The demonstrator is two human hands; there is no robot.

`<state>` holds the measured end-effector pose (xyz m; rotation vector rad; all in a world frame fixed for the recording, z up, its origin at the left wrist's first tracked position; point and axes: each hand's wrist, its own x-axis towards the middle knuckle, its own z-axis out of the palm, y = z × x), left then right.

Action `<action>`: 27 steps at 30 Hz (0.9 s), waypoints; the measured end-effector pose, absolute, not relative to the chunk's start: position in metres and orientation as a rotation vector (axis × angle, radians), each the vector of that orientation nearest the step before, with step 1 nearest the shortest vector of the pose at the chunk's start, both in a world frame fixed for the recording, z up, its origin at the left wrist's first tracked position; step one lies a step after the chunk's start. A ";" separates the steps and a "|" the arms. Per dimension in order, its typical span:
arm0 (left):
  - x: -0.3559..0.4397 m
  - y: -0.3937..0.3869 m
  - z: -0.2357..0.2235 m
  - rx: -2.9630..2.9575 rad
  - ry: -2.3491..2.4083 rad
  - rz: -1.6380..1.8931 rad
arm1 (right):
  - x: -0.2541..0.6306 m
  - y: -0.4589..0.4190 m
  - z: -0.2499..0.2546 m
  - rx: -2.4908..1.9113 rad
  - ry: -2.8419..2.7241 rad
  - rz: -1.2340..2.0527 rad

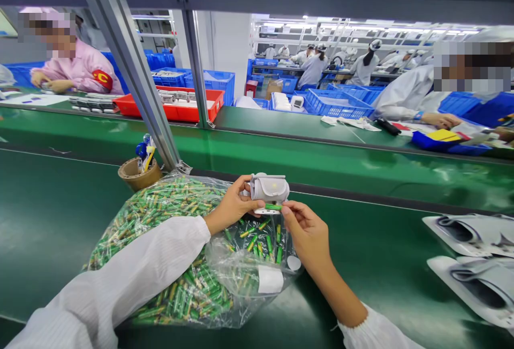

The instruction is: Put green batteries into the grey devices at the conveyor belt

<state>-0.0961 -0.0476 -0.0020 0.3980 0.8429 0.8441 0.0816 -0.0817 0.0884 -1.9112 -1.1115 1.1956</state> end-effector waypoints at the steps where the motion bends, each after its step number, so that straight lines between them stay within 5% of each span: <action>1: -0.096 -0.048 -0.004 0.397 0.821 0.852 | 0.082 -0.083 0.089 -1.901 -1.191 1.152; 16: -0.100 -0.054 0.008 0.265 0.625 0.772 | 0.077 -0.079 0.107 -1.528 -2.030 0.466; 27: -0.098 -0.051 0.012 0.129 0.620 0.773 | 0.085 -0.077 0.089 -1.817 -0.905 1.345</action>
